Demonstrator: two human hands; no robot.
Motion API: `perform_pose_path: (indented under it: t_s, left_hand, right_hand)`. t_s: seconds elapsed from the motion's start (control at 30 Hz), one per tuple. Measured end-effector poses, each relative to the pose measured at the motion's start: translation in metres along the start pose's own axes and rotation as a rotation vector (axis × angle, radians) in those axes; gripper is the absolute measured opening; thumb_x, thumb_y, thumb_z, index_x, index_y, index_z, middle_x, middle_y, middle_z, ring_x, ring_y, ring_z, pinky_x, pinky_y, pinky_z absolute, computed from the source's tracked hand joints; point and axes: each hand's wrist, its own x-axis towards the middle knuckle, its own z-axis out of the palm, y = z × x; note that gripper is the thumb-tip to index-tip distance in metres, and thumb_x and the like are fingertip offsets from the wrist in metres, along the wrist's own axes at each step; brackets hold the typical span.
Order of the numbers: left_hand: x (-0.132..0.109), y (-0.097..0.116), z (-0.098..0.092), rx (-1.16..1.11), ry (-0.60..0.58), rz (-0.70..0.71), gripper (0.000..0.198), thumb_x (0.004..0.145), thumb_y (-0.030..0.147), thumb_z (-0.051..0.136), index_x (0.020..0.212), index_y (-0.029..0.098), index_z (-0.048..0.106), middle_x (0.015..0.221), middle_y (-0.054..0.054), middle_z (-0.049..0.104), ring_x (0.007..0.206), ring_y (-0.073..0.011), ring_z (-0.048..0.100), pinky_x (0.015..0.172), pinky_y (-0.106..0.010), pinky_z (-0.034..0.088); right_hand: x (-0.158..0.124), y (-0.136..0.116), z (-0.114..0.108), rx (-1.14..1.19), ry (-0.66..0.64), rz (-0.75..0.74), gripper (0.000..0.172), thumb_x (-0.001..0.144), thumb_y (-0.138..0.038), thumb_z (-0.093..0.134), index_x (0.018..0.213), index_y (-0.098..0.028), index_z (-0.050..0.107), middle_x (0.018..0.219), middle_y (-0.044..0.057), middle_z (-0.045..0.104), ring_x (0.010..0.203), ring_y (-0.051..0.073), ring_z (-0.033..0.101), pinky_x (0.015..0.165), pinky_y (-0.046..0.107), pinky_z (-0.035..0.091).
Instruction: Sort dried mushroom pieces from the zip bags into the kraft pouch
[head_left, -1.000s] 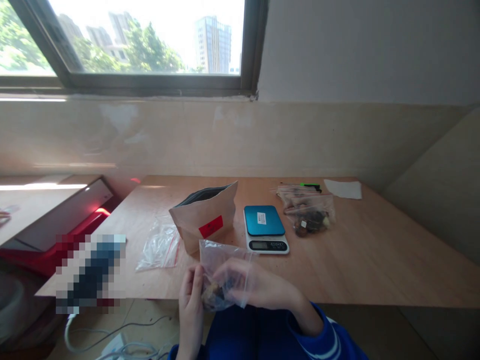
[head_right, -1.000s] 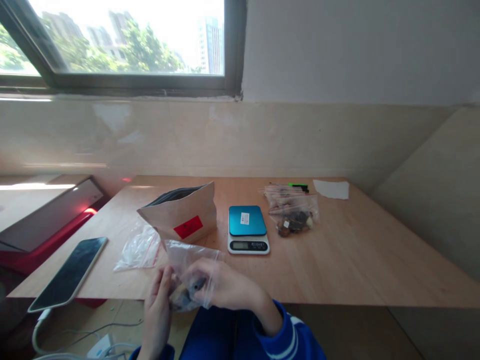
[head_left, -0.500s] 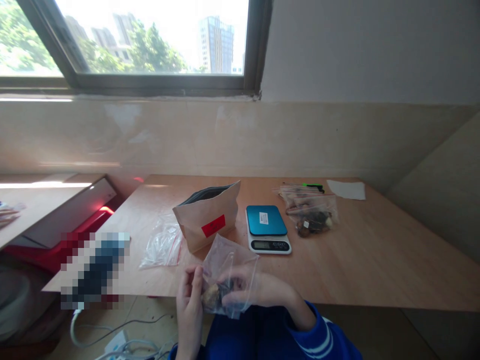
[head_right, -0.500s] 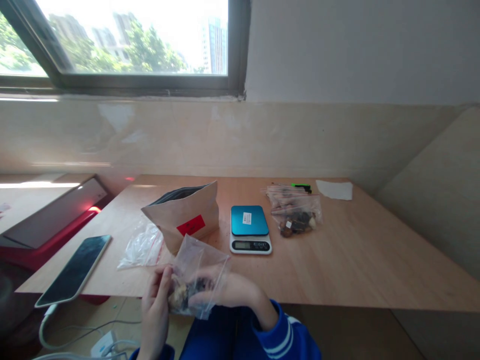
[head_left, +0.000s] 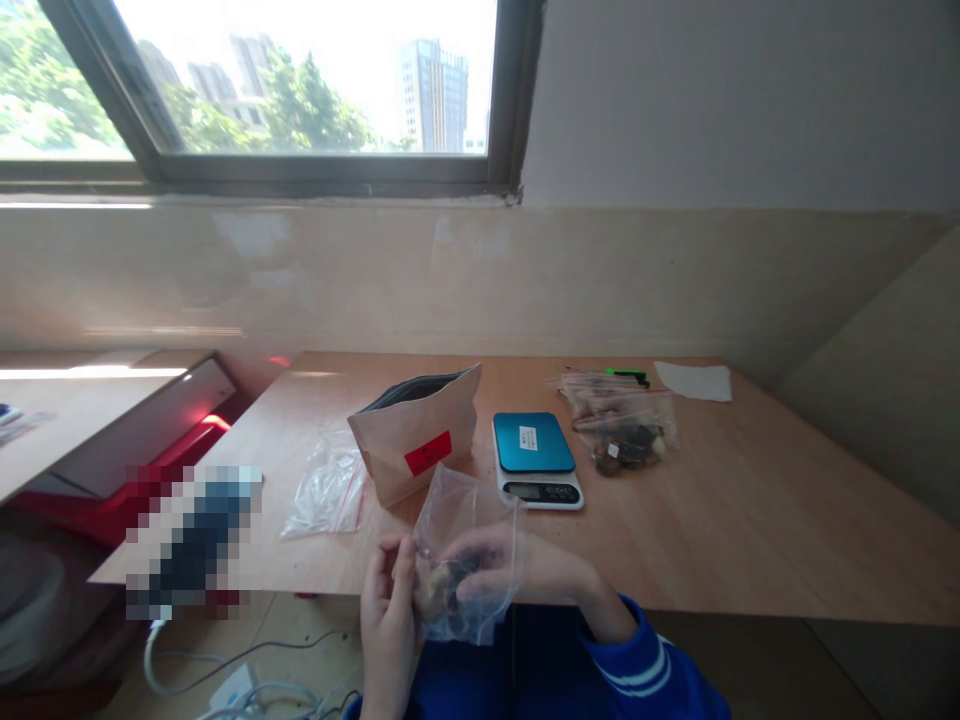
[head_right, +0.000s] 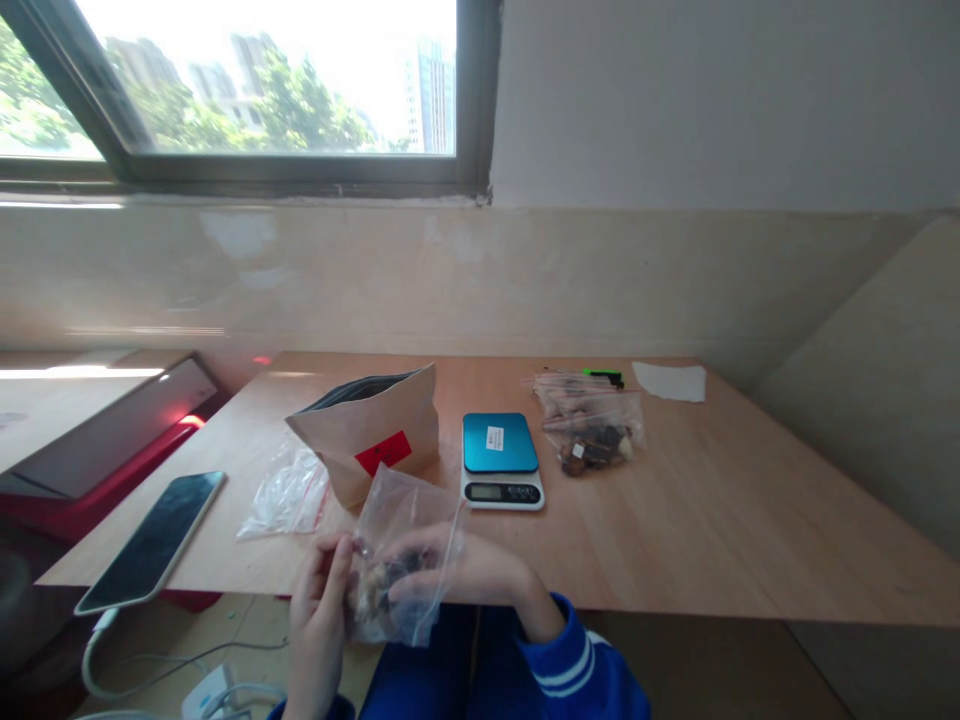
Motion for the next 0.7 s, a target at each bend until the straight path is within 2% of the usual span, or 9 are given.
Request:
perform_pose_path:
  t_s: [0.1,0.2,0.33,0.47,0.57,0.7]
  left_hand:
    - [0.001,-0.001,0.001,-0.025,-0.013,-0.019,0.053,0.055,0.063,0.075,0.076,0.018,0.059,0.058,0.004,0.056,0.047,-0.0083,0.049,0.042,-0.017,0.042]
    - [0.001,-0.007,0.001,-0.037,-0.049,-0.018,0.051,0.057,0.062,0.075,0.077,0.018,0.058,0.062,0.003,0.058,0.049,-0.0088,0.051,0.043,-0.017,0.043]
    - [0.0,-0.014,-0.001,-0.011,-0.074,-0.051,0.048,0.062,0.061,0.073,0.081,0.02,0.058,0.059,0.005,0.054,0.042,-0.0061,0.043,0.037,-0.016,0.036]
    - [0.003,-0.012,-0.007,-0.016,-0.028,-0.014,0.049,0.06,0.061,0.075,0.078,0.018,0.059,0.058,0.005,0.051,0.041,-0.0049,0.038,0.036,-0.016,0.032]
    - [0.01,-0.01,-0.014,-0.012,0.012,0.025,0.048,0.061,0.059,0.075,0.079,0.018,0.059,0.062,0.005,0.053,0.045,-0.0047,0.04,0.038,-0.015,0.033]
    - [0.018,-0.008,-0.025,-0.002,0.06,0.025,0.046,0.065,0.058,0.073,0.083,0.019,0.058,0.059,0.007,0.049,0.043,-0.0037,0.036,0.036,-0.013,0.03]
  right_hand:
    - [-0.001,0.002,-0.002,-0.002,0.026,-0.003,0.038,0.081,-0.039,0.069,0.111,-0.015,0.068,0.105,0.007,0.069,0.094,0.017,0.065,0.088,0.031,0.051]
    - [0.001,0.006,-0.001,-0.114,0.084,-0.021,0.036,0.081,-0.037,0.069,0.11,-0.015,0.067,0.103,0.007,0.069,0.093,0.016,0.064,0.085,0.031,0.052]
    - [0.006,0.007,0.003,-0.239,0.12,-0.062,0.026,0.08,-0.029,0.069,0.101,-0.014,0.068,0.095,0.005,0.069,0.086,0.015,0.064,0.081,0.029,0.052]
    - [0.004,0.001,0.002,-0.19,0.104,-0.05,0.023,0.081,-0.032,0.068,0.096,-0.014,0.067,0.092,0.004,0.069,0.085,0.015,0.064,0.08,0.029,0.051]
    - [-0.004,-0.005,-0.009,-0.168,0.148,-0.023,0.03,0.081,-0.04,0.068,0.095,-0.014,0.066,0.092,0.005,0.069,0.085,0.017,0.064,0.078,0.031,0.052]
    - [-0.018,-0.025,-0.032,-0.309,0.268,-0.018,0.029,0.083,-0.042,0.066,0.095,-0.015,0.065,0.091,0.007,0.07,0.085,0.018,0.065,0.075,0.03,0.051]
